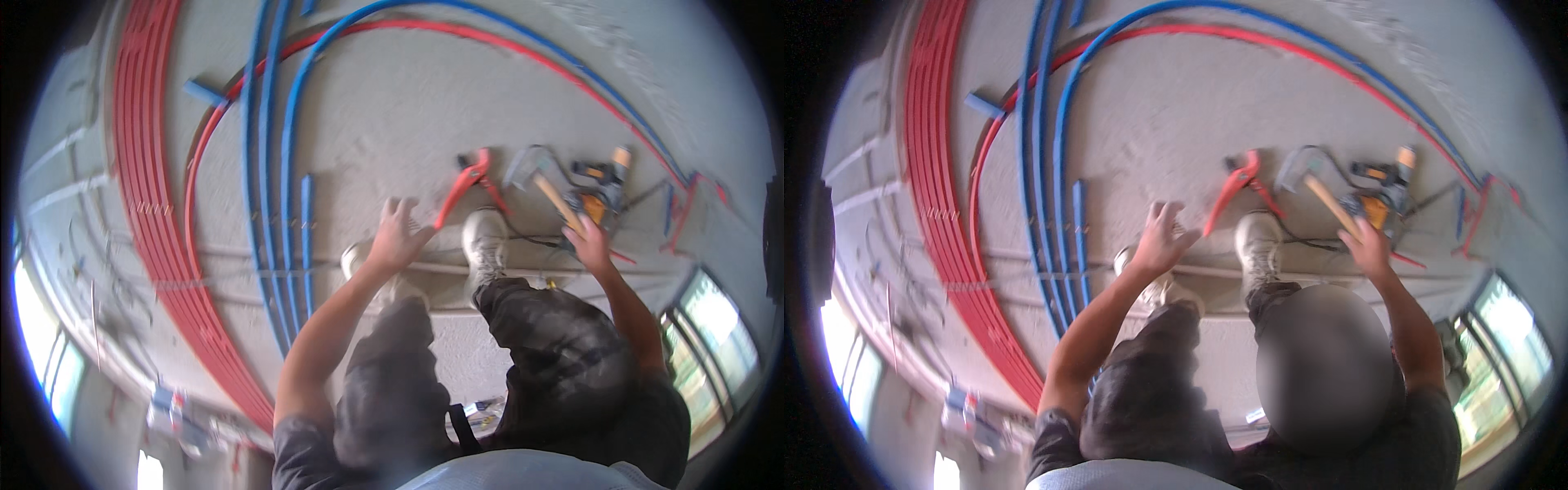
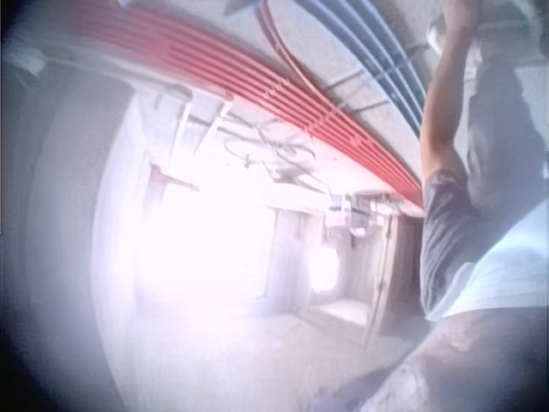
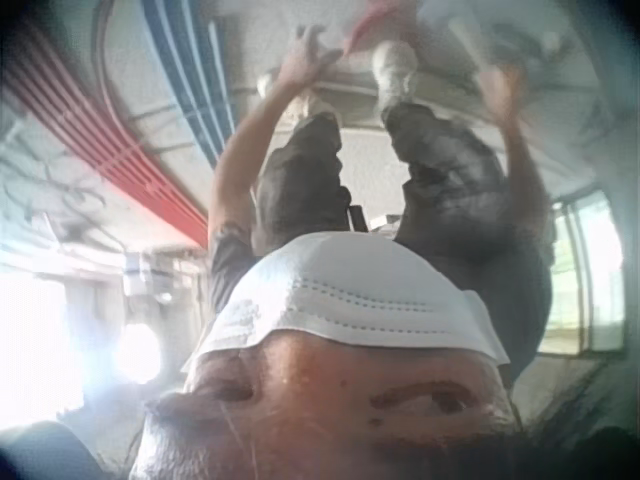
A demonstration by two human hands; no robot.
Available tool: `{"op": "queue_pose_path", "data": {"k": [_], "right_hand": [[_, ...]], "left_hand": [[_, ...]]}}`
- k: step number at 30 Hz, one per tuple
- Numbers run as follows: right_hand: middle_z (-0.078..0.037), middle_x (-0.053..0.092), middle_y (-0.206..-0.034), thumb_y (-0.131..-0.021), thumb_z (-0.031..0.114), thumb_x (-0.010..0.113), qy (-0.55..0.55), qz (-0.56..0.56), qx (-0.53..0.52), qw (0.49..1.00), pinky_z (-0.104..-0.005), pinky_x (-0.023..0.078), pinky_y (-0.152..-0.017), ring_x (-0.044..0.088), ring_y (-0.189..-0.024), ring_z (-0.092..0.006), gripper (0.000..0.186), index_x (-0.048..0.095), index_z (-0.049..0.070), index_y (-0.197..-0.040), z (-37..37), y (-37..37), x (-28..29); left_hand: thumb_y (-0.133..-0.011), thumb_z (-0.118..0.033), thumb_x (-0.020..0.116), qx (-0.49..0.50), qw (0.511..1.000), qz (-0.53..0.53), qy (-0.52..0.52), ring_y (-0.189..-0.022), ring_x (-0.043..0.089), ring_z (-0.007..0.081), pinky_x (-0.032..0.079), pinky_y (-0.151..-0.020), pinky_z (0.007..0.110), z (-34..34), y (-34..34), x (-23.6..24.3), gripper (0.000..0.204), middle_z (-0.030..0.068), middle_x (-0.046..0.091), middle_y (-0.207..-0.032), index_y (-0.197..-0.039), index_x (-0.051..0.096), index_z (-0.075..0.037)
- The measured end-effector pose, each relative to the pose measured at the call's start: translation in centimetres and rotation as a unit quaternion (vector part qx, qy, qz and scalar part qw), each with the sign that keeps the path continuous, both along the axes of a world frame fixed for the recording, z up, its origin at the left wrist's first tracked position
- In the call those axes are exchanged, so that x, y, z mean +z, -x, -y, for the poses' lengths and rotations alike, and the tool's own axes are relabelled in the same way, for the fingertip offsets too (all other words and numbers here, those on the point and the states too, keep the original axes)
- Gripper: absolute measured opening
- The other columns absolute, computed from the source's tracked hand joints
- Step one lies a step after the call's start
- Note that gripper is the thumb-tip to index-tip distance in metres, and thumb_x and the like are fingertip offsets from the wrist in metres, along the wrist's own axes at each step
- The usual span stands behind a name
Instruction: The person installs red and blue electrical conduits into grooves cut into a concrete wall. They use a hammer drill to create holes, a hammer to tap the conduits into place, and a pipe cutter to trim the conduits to length. The person secures the conduits with clips and a hammer.
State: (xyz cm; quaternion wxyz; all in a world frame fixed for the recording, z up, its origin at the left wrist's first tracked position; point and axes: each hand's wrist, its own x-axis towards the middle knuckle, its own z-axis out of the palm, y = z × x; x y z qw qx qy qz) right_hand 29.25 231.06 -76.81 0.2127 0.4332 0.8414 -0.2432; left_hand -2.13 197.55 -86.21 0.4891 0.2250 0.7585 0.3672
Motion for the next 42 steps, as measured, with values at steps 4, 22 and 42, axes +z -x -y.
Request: {"op": "queue_pose_path", "data": {"k": [4, 22, 42], "right_hand": [[-0.02, 0.066, -0.079, -0.088, 0.035, 0.079, -0.007, -0.09, 0.053, 0.995, -0.0483, 0.05, -0.065, 0.067, -0.077, -0.0416, 0.036, 0.063, 0.006, -0.103, -0.2, 11.3, -2.0], [-0.022, 0.07, -0.081, -0.09, 0.044, 0.075, 0.02, -0.154, 0.094, 0.983, -0.055, 0.051, -0.075, 0.069, -0.081, -0.0441, 0.044, 0.067, 0.003, -0.1, -3.7, 11.3, -8.1], [-0.016, 0.062, -0.108, -0.083, 0.009, 0.071, -0.093, -0.245, 0.121, 0.957, -0.0462, 0.052, -0.087, 0.063, -0.103, -0.0339, 0.026, 0.062, 0.002, -0.106, -2.4, 10.9, -14.0]], "left_hand": [[-0.085, -0.021, 0.078, -0.052, 0.996, 0.01, -0.074, -0.13, 0.055, 0.0453, 0.046, -0.108, 0.046, -0.8, 0.6, 0.4, 0.061, 0.0248, 0.055, -0.141, -0.138, 0.055, 0.0], [-0.088, -0.014, 0.066, -0.037, 0.934, -0.349, 0.06, -0.092, 0.061, 0.0399, 0.05, -0.084, 0.048, 8.3, 6.0, -2.7, 0.02, 0.0217, 0.062, -0.104, -0.097, 0.067, 0.004], [-0.083, -0.011, 0.073, -0.101, 0.947, -0.294, 0.077, -0.091, 0.065, 0.0328, 0.054, -0.083, 0.042, 8.0, 3.5, -4.8, 0.025, 0.0184, 0.062, -0.104, -0.102, 0.066, 0.003]]}}
